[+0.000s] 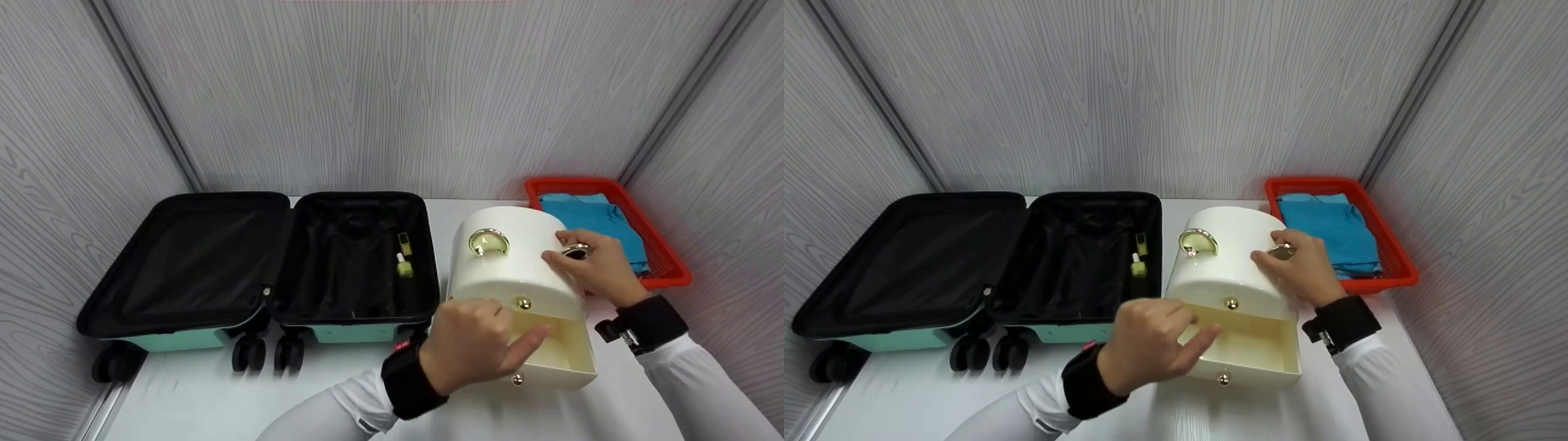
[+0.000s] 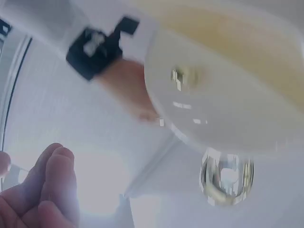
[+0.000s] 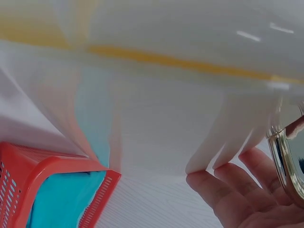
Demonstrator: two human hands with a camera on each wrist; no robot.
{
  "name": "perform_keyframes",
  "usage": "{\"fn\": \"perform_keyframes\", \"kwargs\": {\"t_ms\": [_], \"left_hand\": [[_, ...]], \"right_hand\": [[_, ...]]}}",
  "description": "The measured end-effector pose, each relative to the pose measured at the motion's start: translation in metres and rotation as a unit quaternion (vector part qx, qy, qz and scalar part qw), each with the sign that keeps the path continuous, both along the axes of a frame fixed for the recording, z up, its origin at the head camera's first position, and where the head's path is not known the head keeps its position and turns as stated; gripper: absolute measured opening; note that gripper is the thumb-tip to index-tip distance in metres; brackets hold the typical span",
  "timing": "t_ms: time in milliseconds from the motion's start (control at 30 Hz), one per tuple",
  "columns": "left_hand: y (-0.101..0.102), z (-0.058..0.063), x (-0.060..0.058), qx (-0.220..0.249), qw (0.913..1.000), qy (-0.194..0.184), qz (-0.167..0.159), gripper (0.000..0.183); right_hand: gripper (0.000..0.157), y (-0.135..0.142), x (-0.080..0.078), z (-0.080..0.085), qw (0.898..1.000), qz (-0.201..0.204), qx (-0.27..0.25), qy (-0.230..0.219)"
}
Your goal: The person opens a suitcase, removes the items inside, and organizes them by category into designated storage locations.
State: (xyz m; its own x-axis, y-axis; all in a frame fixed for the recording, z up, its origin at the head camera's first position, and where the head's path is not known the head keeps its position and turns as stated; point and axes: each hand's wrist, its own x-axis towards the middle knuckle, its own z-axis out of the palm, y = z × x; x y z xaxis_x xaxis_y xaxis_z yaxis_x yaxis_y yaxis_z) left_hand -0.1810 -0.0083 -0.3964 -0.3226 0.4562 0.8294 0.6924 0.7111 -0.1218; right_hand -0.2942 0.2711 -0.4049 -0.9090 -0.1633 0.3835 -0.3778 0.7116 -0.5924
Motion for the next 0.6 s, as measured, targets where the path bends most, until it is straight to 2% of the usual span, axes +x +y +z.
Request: {"fn": "perform_keyframes", "kwargs": {"t_ms": [100,233,333,467,600], "left_hand": [[-0.011,0.018,-0.021,0.041,0.9991,-0.002,-0.015,0.056],[-0.023,0.032,-0.052,0.093,0.9950,-0.021,-0.030,0.051],[-0.030,0.037,-0.077,0.116,0.9922,-0.045,-0.014,0.050],[-0.041,0.035,-0.112,0.116,0.9894,-0.079,0.039,0.055],[-0.052,0.018,-0.148,0.082,0.9859,-0.107,0.099,0.060]], "right_hand": [[0.031,-0.001,0.000,0.000,1.000,0.004,0.005,-0.007],[0.033,-0.002,0.001,0.001,1.000,0.006,0.007,-0.018],[0.035,-0.001,0.003,0.002,1.000,0.003,0.009,-0.025],[0.033,-0.001,0.005,0.002,1.000,-0.001,0.011,-0.028],[0.036,-0.001,0.006,0.002,1.000,0.002,0.009,-0.020]]}}
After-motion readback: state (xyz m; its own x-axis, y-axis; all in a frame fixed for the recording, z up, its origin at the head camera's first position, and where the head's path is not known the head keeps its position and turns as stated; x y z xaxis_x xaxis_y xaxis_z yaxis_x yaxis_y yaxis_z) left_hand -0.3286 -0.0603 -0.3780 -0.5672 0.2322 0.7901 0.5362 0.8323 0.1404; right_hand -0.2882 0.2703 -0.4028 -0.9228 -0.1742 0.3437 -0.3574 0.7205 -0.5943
